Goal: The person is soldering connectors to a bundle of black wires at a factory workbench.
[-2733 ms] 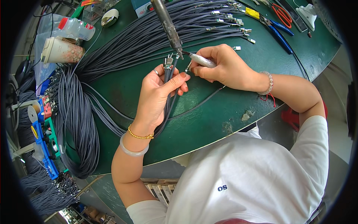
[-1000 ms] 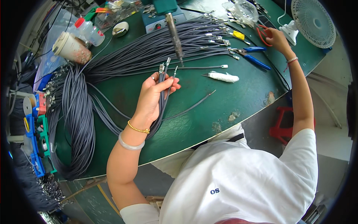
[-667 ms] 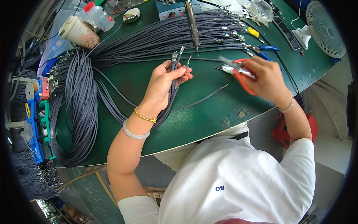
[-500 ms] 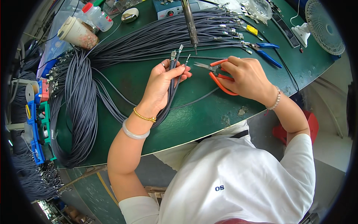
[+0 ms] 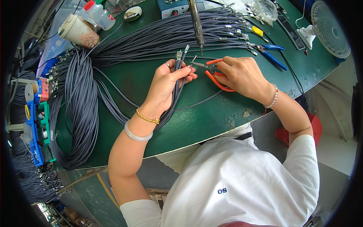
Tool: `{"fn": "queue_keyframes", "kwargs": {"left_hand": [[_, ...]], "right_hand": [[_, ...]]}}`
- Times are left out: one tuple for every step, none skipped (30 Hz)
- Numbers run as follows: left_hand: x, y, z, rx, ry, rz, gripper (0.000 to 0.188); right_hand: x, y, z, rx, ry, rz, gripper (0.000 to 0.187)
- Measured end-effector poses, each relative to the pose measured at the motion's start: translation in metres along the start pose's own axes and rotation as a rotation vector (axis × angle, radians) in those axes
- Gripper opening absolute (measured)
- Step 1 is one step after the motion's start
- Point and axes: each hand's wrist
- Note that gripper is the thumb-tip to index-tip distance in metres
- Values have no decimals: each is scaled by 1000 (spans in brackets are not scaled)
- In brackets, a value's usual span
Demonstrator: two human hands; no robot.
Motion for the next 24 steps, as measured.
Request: {"fn": "queue_keyframes", "kwargs": {"left_hand": [[0,0,1,-1,2,-1,13],[-2,1,2,-6,1,-6,13],[-4,2,3,-10,0,-11,13],[-5,2,4,-11,-2,-13,13],[-5,3,6,-11,-1,-12,12],[-5,4,7,-7,-4,-11,12],[-6,6,8,-8,-7,-14,12],[-4,7,11,-3,9,-16,13],[-4,8,14,1,22,-19,14],[-1,9,15,-2,26,-20,14],[2,8,15,15,17,17,15],[3,8,16,32,6,50,16],[4,9,18,28,3,50,16],[6,8,19,22,4,57,16],[7,9,22,14,5,66,17],[9,9,24,11,4,67,17],[10,10,26,6,7,64,17],[12,10,29,1,9,62,18],[13,12,32,-4,8,64,18],[14,13,34,-3,8,67,18],[15,14,37,-2,7,68,18],[16,14,38,-6,3,71,18],[18,13,40,-16,12,75,17],[21,12,42,-24,25,80,16]], "right_hand": [[0,-3,-2,-15,-7,-9,18],[0,-6,-3,27,-51,7,17],[-3,-12,-5,70,-95,22,16],[-6,-22,-9,137,-115,-11,16],[-11,-34,-12,266,-91,-78,16],[-16,-47,-16,390,-70,-142,16],[-18,-68,-22,470,-41,-243,17],[-22,-89,-31,556,-14,-350,17],[-27,-106,-38,606,84,-404,18],[-31,-118,-46,654,183,-456,19],[-30,-124,-53,611,122,-506,21],[-31,-118,-50,610,126,-502,21],[-35,-104,-44,562,96,-380,20],[-38,-94,-39,515,64,-261,20],[-35,-92,-38,319,45,-47,19],[-34,-81,-33,274,123,144,20],[-35,-69,-29,229,199,334,21],[-27,-68,-33,189,221,296,24],[-22,-72,-34,192,221,300,24],[-17,-78,-34,184,290,340,27],[-13,-84,-33,175,359,381,29],[-13,-90,-30,168,346,441,24],[-6,-96,-27,171,346,446,24],[3,-102,-24,324,246,792,21]]}}
Point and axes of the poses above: each hand's wrist, its own z-axis towards the middle knuckle, its own x-axis out of the palm, y = z × x, and after that the axes turned 3 degrees about -x, right-handed
